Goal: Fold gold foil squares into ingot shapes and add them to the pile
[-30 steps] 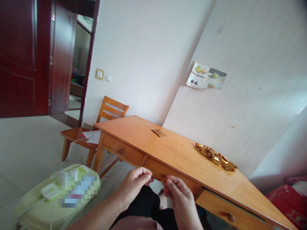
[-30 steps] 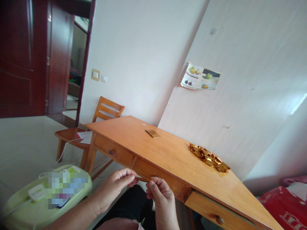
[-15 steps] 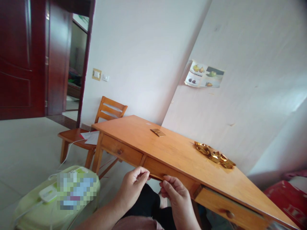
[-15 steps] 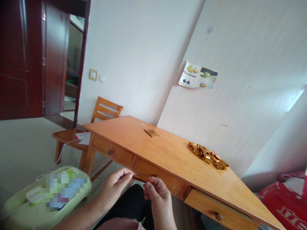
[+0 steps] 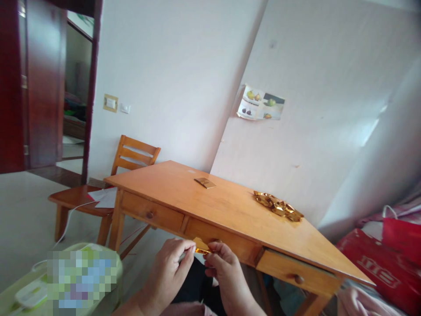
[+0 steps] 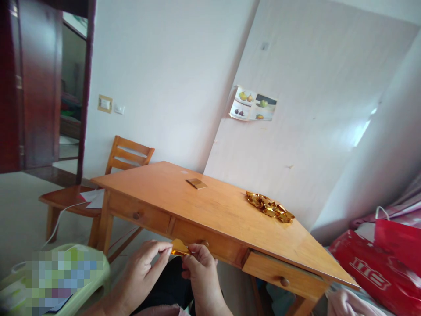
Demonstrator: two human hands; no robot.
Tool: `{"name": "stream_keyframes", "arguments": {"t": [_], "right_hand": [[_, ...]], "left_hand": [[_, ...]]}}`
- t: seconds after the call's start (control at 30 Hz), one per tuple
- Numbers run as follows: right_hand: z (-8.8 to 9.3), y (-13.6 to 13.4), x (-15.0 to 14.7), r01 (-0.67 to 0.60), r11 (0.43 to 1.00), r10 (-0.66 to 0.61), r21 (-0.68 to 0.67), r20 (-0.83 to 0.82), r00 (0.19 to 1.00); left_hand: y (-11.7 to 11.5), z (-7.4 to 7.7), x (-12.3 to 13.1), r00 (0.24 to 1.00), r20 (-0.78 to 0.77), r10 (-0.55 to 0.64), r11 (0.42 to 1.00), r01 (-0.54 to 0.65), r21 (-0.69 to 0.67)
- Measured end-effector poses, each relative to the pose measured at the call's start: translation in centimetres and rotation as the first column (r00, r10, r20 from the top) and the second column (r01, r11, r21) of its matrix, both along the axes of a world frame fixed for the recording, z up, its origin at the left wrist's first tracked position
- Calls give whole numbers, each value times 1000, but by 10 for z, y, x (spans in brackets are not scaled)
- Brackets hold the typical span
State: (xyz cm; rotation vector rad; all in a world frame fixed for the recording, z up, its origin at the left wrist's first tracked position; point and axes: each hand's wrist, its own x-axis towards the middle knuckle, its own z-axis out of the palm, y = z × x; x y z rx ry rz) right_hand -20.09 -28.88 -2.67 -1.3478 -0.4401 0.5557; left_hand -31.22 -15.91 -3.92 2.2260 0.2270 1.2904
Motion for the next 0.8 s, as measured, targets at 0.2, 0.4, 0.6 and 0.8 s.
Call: {"name": "stream_keyframes", "arguments": {"t": [0.2,0.4,0.6,0.8], "right_hand": [[-2,5,3,22,998,-18,60,-61,998],[-8,8,9,113,991,-115,74,30,993],[-9,4,7,116,991,-123,67,106,987],[-10,5,6,128,989,-136,77,107,985]], "left_hand": [[6,-5,5,998,59,-8,999,5,48],[11,-23,17,1000,-23,-16,991,13,-136],[2,-15,16,994,-29,-108,921,89,-379],[2,-17,22,991,73,-116,814,137,-565]]}}
